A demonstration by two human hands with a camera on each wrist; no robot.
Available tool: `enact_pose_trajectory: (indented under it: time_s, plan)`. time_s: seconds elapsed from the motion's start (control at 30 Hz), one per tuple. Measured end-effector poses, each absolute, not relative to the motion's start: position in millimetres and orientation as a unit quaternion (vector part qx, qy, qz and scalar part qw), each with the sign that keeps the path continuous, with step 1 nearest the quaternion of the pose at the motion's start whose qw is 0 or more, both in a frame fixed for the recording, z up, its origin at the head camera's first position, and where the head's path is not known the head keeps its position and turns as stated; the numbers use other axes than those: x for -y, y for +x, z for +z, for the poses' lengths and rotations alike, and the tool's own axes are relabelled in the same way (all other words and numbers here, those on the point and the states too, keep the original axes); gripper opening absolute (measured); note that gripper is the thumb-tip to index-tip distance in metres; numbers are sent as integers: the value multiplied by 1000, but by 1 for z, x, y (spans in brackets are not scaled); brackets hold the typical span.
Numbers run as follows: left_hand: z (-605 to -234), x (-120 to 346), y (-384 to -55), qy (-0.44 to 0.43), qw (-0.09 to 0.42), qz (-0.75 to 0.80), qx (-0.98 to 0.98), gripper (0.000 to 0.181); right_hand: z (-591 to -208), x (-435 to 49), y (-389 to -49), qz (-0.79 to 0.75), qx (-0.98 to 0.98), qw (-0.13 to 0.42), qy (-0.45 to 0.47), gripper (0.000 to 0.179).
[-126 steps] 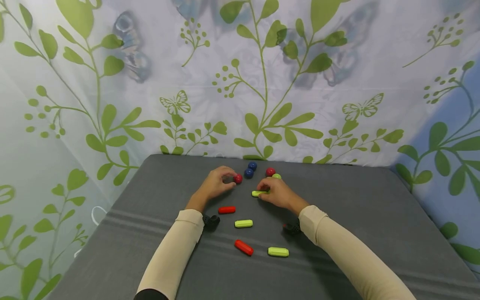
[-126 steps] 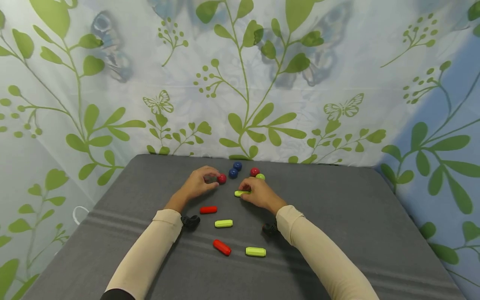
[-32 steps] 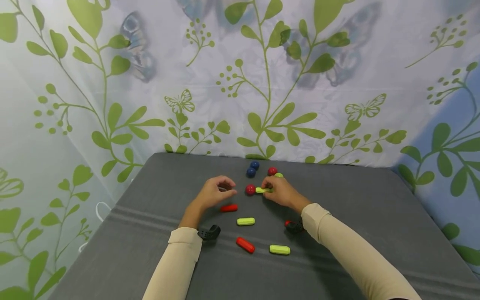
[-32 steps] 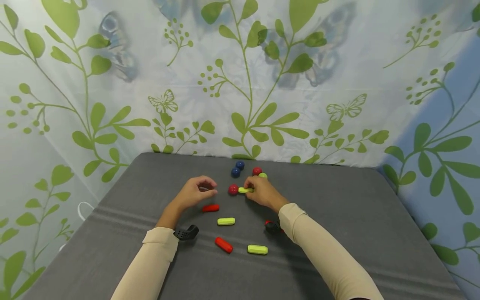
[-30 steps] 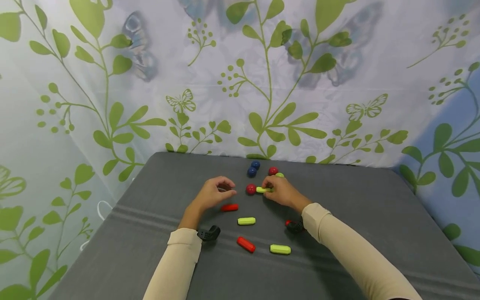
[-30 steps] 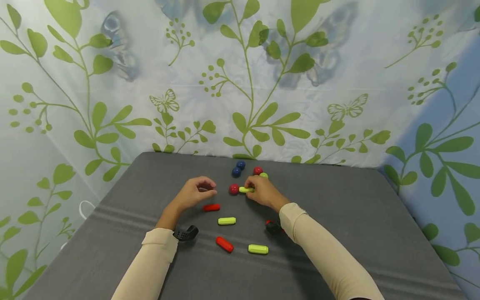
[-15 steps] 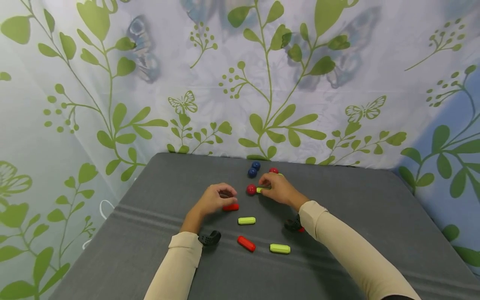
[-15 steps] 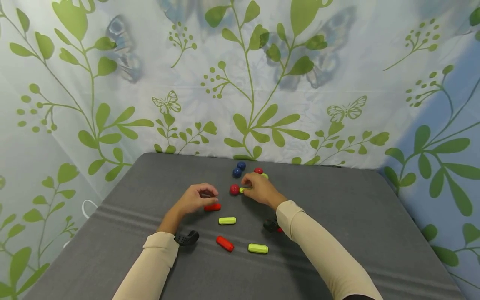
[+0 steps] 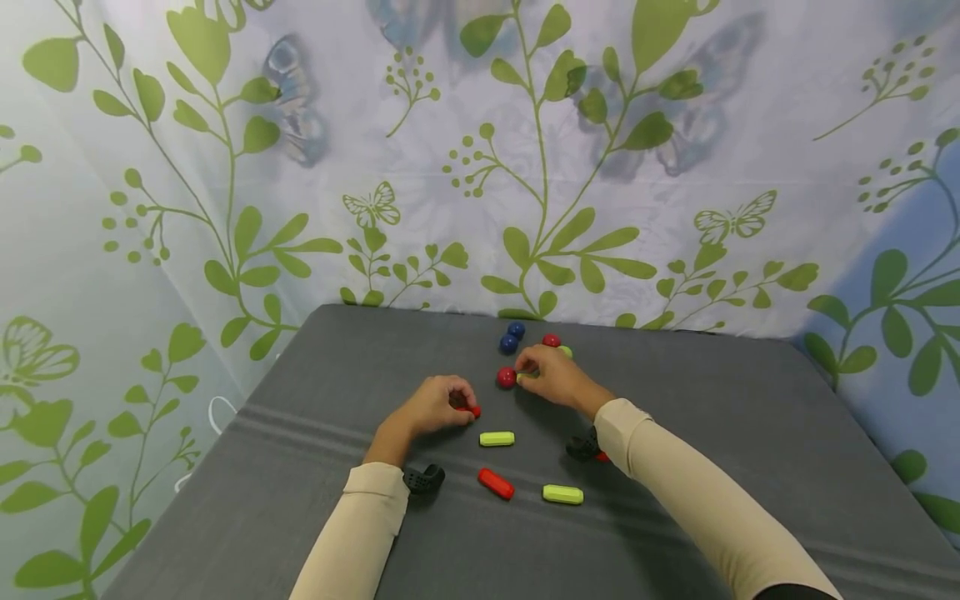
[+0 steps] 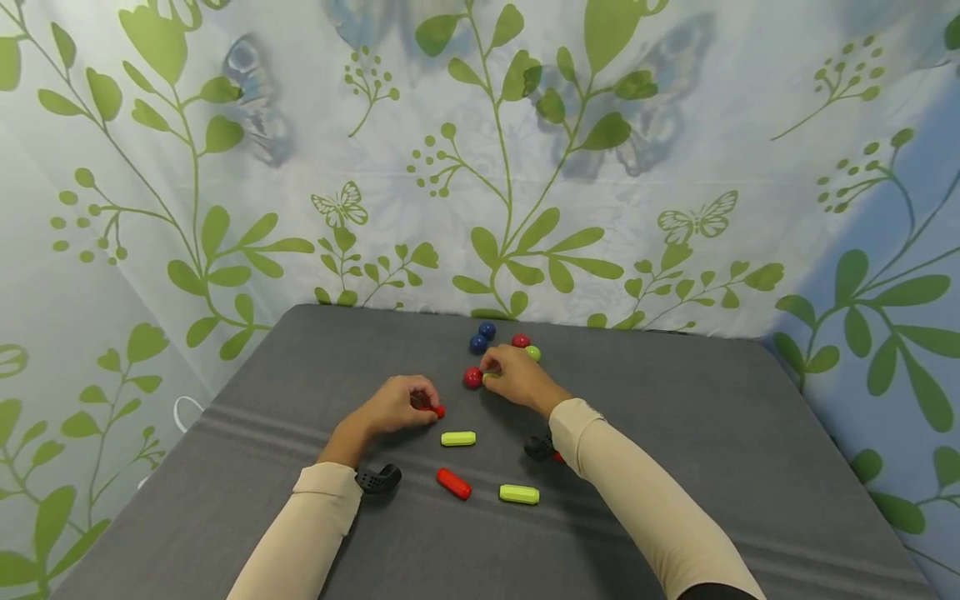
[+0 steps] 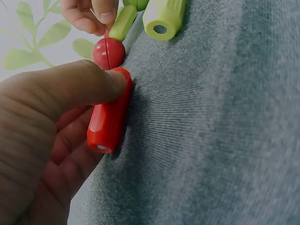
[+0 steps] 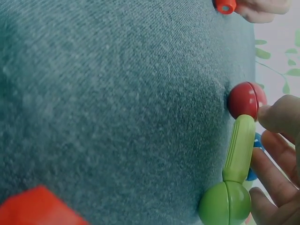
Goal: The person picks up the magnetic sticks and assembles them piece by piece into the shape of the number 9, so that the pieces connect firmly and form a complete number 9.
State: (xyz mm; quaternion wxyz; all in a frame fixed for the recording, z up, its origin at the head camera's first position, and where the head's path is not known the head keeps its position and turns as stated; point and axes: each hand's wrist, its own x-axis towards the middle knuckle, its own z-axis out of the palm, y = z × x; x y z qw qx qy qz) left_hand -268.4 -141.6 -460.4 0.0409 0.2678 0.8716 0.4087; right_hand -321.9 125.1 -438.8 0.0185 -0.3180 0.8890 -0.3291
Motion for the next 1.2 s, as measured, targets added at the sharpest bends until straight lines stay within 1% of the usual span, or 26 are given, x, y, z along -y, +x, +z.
enact_pose_trajectory:
  time_s: [0.17, 0.3, 0.47, 0.57, 0.73, 0.93, 1.07, 1.2]
  plan:
    - [-460, 138, -269, 245, 24, 431, -868, 17, -437, -128, -321, -326, -893, 20, -311, 11]
    - [-458, 133, -270, 219, -5, 478, -851, 15, -436, -129, -320, -324, -896, 24, -304, 11]
    - [-456, 120, -274, 189, -40, 497, -846, 11, -434, -128, -319, -314, -898, 15, -307, 10]
    - [-459, 112, -277, 162, -41, 504, -847, 9, -432, -127, -317, -308, -897, 7, -316, 9]
    - [-463, 101, -281, 113, -27, 512, -851, 10, -431, -125, -317, -289, -899, -4, -330, 9]
    - [-457, 89, -283, 73, -29, 519, -851, 10, -430, -122, -319, -268, -904, -14, -333, 9]
    - [-455, 81, -282, 39, -28, 532, -846, 10, -429, -121, -319, -263, -905, -12, -335, 9]
    - [-458, 75, -280, 8, -22, 549, -835, 10, -431, -121, -317, -260, -913, 2, -314, 9]
